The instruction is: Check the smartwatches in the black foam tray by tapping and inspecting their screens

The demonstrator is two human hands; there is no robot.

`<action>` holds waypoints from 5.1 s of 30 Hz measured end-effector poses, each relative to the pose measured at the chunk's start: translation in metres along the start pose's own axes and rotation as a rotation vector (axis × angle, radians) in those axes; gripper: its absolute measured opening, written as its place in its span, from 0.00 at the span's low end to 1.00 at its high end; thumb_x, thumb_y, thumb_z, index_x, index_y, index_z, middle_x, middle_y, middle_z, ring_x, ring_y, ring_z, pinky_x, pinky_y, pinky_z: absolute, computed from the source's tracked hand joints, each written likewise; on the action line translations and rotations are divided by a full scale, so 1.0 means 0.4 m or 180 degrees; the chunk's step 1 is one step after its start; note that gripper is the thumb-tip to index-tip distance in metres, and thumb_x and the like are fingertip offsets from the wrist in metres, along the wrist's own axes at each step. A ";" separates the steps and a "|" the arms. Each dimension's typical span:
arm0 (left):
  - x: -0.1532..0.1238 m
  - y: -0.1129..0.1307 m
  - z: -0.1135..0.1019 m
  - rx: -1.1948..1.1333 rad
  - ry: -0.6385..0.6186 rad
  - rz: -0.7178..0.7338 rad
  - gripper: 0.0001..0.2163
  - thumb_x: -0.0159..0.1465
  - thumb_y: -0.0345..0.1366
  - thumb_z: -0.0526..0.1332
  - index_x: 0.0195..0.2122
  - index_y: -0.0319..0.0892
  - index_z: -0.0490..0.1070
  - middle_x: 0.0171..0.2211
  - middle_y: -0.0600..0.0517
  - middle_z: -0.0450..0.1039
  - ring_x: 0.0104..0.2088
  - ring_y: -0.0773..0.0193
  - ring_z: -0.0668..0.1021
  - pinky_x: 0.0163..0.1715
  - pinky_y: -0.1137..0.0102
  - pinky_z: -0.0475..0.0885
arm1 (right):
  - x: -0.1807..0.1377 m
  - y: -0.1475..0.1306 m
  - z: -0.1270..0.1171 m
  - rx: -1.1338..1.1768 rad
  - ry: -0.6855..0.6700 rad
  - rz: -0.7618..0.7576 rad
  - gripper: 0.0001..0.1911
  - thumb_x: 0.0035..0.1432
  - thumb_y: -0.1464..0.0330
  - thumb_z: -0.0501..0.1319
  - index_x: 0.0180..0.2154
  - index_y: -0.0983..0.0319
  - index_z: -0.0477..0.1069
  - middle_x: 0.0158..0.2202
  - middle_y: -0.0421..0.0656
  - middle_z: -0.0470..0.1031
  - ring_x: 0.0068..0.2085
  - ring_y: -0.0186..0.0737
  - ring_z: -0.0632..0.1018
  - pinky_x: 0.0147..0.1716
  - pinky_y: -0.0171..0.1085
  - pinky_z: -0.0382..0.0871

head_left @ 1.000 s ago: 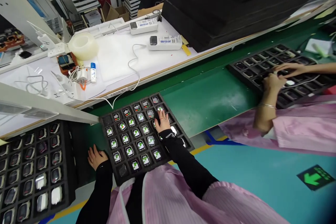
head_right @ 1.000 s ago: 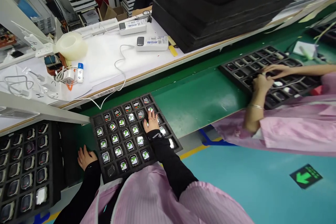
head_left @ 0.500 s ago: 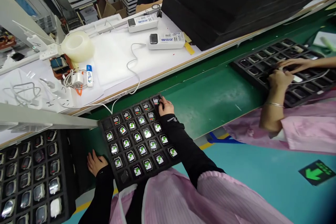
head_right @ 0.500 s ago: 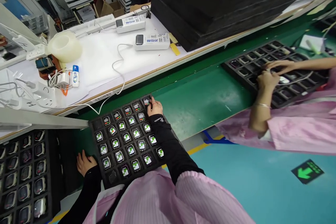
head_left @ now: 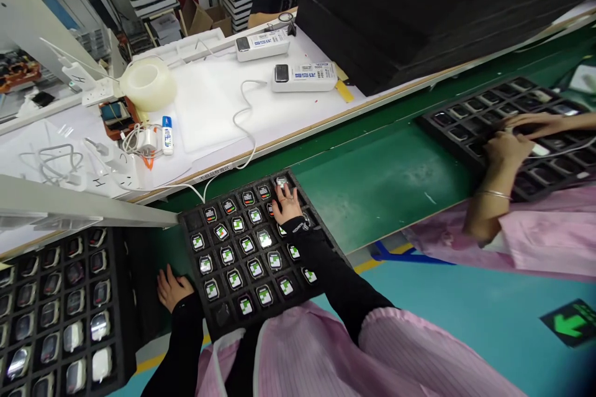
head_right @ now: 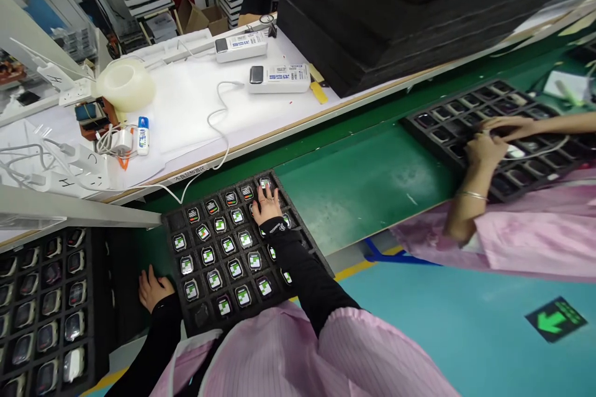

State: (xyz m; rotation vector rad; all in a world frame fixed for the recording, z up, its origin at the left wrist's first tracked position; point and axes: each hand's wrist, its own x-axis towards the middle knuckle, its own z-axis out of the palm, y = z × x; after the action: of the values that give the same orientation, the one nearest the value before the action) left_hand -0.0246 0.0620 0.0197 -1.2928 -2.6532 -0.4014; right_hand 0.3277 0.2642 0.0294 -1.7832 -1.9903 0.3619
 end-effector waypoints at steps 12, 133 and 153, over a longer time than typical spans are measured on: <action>-0.004 -0.007 0.005 -0.0105 0.0165 0.0110 0.24 0.64 0.31 0.51 0.62 0.40 0.62 0.61 0.40 0.62 0.62 0.47 0.64 0.62 0.53 0.59 | -0.029 -0.086 0.036 0.0120 -0.0295 -0.0007 0.32 0.64 0.65 0.49 0.62 0.82 0.56 0.58 0.65 0.67 0.67 0.56 0.56 0.66 0.58 0.42; 0.024 -0.021 -0.004 -0.0129 -0.0194 -0.0220 0.24 0.64 0.33 0.50 0.62 0.39 0.62 0.62 0.42 0.62 0.62 0.49 0.64 0.57 0.55 0.63 | -0.099 -0.410 0.076 0.0599 -0.1439 -0.0899 0.46 0.57 0.63 0.54 0.65 0.86 0.36 0.68 0.62 0.48 0.69 0.57 0.46 0.67 0.56 0.32; 0.028 -0.006 -0.008 -0.0099 -0.0043 -0.0255 0.23 0.63 0.32 0.51 0.61 0.40 0.63 0.61 0.42 0.63 0.61 0.49 0.65 0.57 0.55 0.63 | -0.201 -0.102 0.011 0.0019 -0.0206 0.0132 0.43 0.59 0.67 0.49 0.67 0.78 0.28 0.62 0.60 0.63 0.65 0.54 0.60 0.65 0.59 0.45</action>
State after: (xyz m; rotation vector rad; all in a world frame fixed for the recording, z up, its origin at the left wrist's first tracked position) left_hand -0.0331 0.0679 0.0252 -1.2049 -2.7274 -0.4481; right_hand 0.2956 0.1798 0.0328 -1.8332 -1.9962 0.4435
